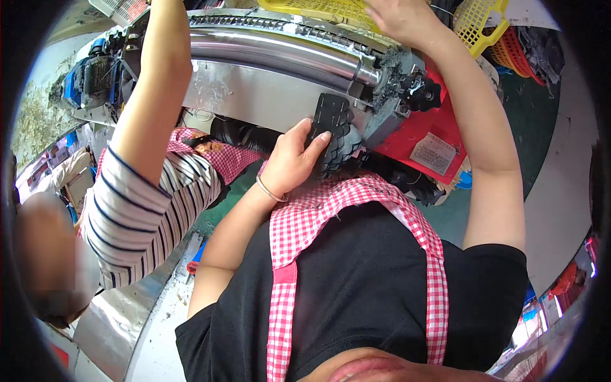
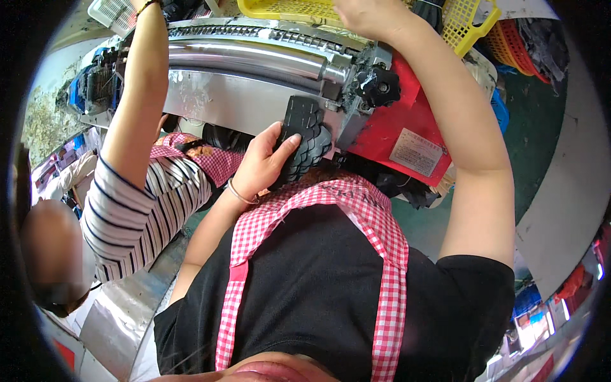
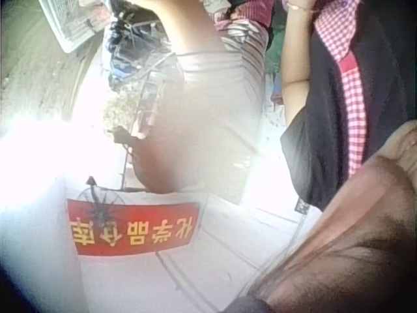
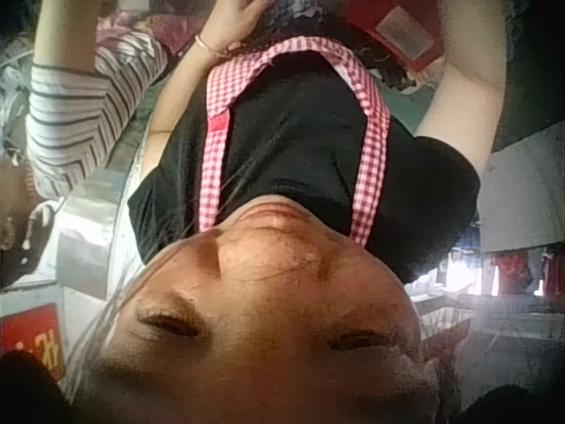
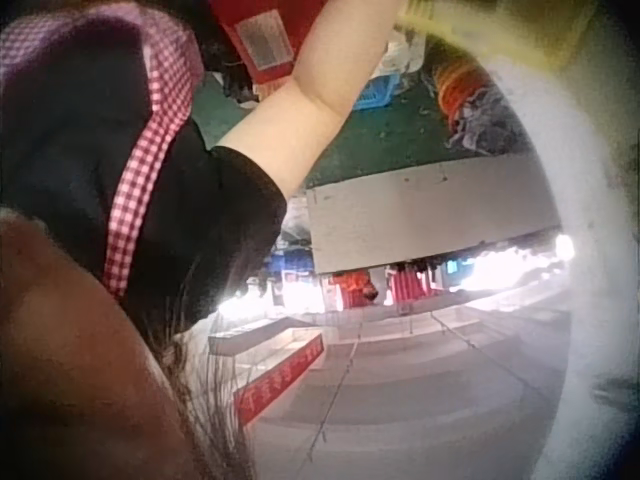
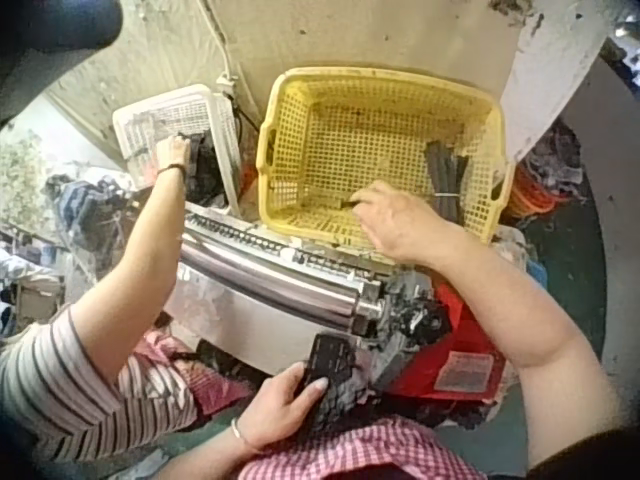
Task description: The person processes black shoe soles using a roller machine in a workshop. They pick up individual soles from a pile, feed them into the machine's rollers, and place the processed items into a yellow basket. A coworker performs a similar task at an adjacent station.
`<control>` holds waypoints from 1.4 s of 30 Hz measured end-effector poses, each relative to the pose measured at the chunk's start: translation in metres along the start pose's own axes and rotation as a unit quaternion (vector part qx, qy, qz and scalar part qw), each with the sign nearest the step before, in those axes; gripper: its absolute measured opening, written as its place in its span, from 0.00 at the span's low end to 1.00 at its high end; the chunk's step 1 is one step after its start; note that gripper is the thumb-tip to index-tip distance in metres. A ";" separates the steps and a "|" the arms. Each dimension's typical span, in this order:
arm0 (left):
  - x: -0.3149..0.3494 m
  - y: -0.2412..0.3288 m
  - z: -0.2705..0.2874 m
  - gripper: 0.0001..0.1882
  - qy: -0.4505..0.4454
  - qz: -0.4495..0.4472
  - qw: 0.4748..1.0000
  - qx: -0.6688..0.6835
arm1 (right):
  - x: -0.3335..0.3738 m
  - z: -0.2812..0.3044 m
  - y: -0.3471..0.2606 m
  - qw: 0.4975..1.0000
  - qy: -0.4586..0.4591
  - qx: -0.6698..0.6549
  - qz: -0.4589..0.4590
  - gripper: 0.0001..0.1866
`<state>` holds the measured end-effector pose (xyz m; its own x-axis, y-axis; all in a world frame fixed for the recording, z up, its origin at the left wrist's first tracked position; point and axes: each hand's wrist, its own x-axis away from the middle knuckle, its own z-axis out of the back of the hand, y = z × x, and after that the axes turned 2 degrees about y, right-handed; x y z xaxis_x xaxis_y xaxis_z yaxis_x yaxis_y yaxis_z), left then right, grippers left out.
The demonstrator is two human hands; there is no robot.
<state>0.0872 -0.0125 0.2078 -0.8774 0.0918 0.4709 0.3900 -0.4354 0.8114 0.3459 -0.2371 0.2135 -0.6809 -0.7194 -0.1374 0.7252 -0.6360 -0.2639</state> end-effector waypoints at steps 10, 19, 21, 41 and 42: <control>-0.038 0.012 0.011 0.23 -0.006 0.001 0.999 -0.046 | 0.002 0.008 -0.019 0.981 -0.145 -0.102 0.074 0.13; -0.041 0.024 0.015 0.27 -0.011 0.009 1.000 -0.005 | 0.002 -0.006 -0.018 0.961 -0.220 -0.153 0.065 0.15; -0.032 0.012 0.014 0.17 -0.046 -0.007 0.998 0.037 | 0.002 -0.002 -0.018 0.964 -0.189 -0.184 -0.004 0.12; -0.058 0.019 0.002 0.18 -0.040 0.054 0.991 0.116 | -0.001 -0.003 -0.017 0.966 -0.194 -0.118 0.123 0.13; -0.054 0.021 0.002 0.17 -0.042 0.051 0.991 0.120 | -0.002 -0.002 -0.019 0.965 -0.190 -0.137 0.118 0.13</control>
<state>0.1438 -0.0245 0.2000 -0.8073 0.1375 0.5739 0.5397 -0.2212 0.8123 0.3332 -0.2233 0.2171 -0.3763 -0.9185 0.1215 0.7652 -0.3821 -0.5181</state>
